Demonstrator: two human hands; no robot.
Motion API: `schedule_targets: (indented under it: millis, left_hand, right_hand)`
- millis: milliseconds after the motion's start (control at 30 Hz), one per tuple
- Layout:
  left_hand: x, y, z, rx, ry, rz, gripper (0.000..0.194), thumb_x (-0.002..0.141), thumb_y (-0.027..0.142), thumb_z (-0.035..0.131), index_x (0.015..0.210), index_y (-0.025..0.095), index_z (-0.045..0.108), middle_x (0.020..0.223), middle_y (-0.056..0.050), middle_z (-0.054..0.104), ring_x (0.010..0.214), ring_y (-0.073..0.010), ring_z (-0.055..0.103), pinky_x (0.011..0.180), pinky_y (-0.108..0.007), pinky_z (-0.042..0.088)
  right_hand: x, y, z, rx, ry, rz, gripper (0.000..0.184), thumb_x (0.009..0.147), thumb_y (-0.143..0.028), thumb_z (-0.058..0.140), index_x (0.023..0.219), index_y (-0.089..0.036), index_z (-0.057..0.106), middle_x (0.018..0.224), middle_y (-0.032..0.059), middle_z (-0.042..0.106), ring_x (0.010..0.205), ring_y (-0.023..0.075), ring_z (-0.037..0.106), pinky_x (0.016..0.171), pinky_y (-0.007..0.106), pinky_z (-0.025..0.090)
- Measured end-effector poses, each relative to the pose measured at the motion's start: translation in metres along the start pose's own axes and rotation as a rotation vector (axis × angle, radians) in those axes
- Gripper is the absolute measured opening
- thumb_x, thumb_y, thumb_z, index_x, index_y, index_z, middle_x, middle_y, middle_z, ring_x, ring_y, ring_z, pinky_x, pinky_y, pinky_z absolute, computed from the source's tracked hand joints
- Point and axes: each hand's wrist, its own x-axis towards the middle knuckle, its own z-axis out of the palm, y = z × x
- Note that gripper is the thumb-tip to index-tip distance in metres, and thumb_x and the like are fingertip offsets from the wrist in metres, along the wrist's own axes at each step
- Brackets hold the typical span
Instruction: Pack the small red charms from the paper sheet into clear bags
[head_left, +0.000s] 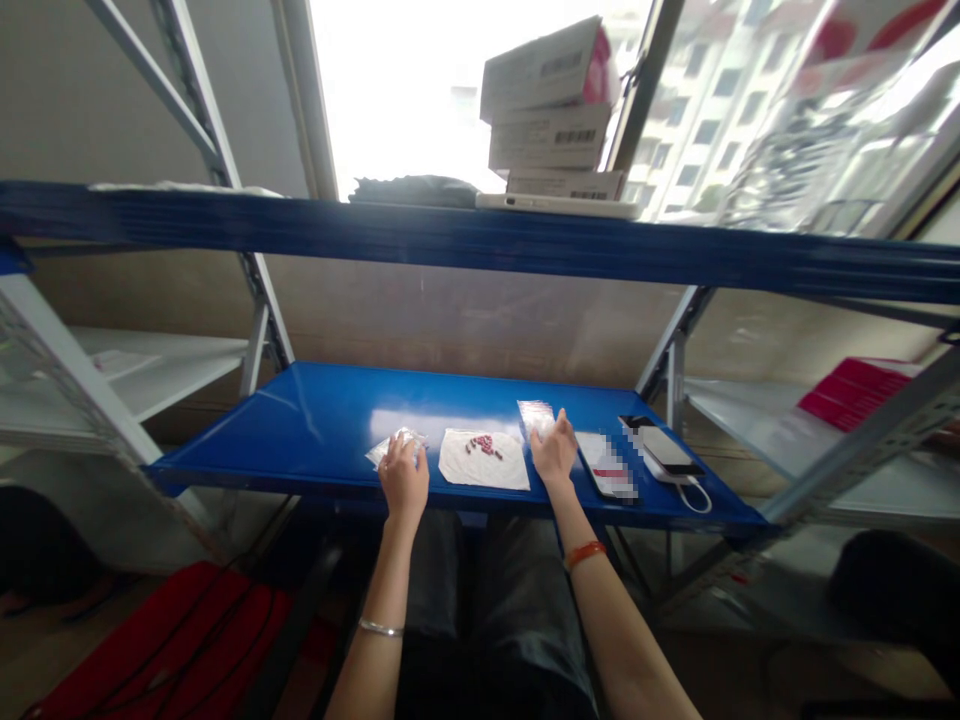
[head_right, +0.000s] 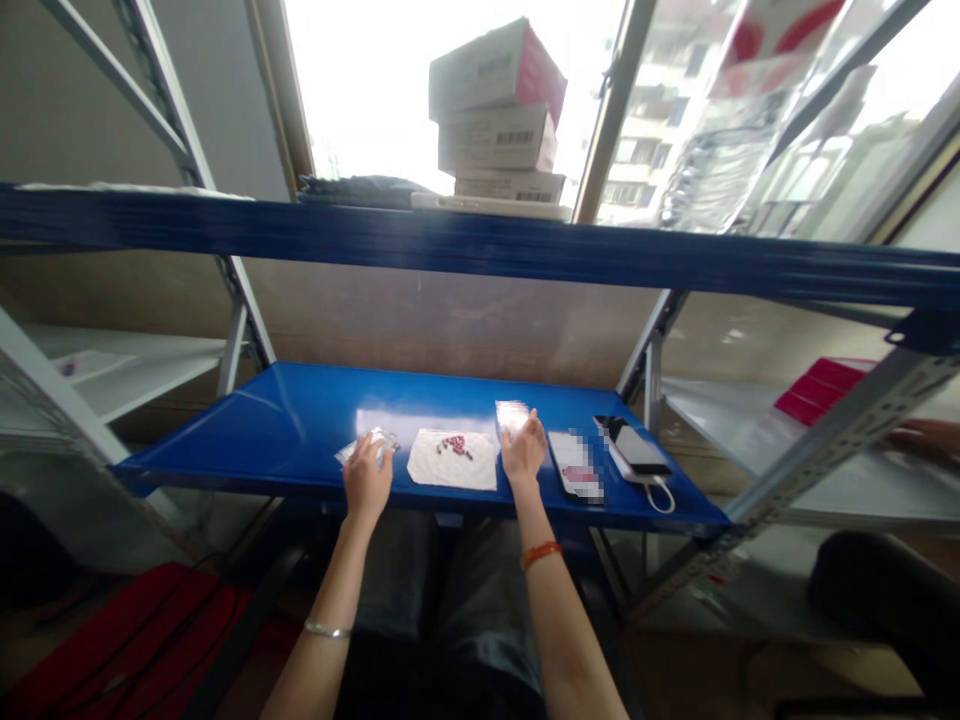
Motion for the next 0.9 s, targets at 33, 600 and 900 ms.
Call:
schedule_targets:
  millis: [33, 600, 900]
  left_hand:
    - [0.002, -0.009, 0.0, -0.001, 0.042, -0.03, 0.035, 0.089, 0.025, 0.037, 0.112, 0.016, 0.062, 0.133, -0.011, 0.05, 0.131, -0.0243, 0.036, 0.104, -0.04, 0.033]
    - [0.009, -0.058, 0.005, -0.088, 0.243, -0.174, 0.042, 0.077, 0.024, 0.053, 0.118, 0.013, 0.055, 0.114, -0.015, 0.062, 0.112, -0.0275, 0.054, 0.097, -0.041, 0.039]
    - [0.011, -0.064, 0.006, -0.448, 0.501, -0.217, 0.039, 0.073, 0.013, 0.052, 0.111, 0.012, 0.058, 0.103, -0.011, 0.06, 0.076, -0.0152, 0.063, 0.069, -0.027, 0.053]
  right_hand:
    - [-0.003, -0.001, -0.002, 0.024, 0.044, 0.032, 0.063, 0.083, -0.032, 0.04, 0.137, -0.002, 0.025, 0.127, 0.0248, 0.046, 0.118, 0.0323, 0.043, 0.095, 0.042, 0.035]
    - [-0.081, -0.02, -0.026, 0.178, 0.131, 0.288, 0.055, 0.078, -0.026, 0.038, 0.129, -0.006, 0.043, 0.115, 0.0196, 0.056, 0.107, 0.0338, 0.05, 0.089, 0.043, 0.038]
    - [-0.08, -0.031, -0.034, 0.227, 0.097, 0.337, 0.053, 0.077, -0.026, 0.038, 0.125, -0.006, 0.047, 0.114, 0.0203, 0.057, 0.107, 0.0337, 0.051, 0.087, 0.042, 0.038]
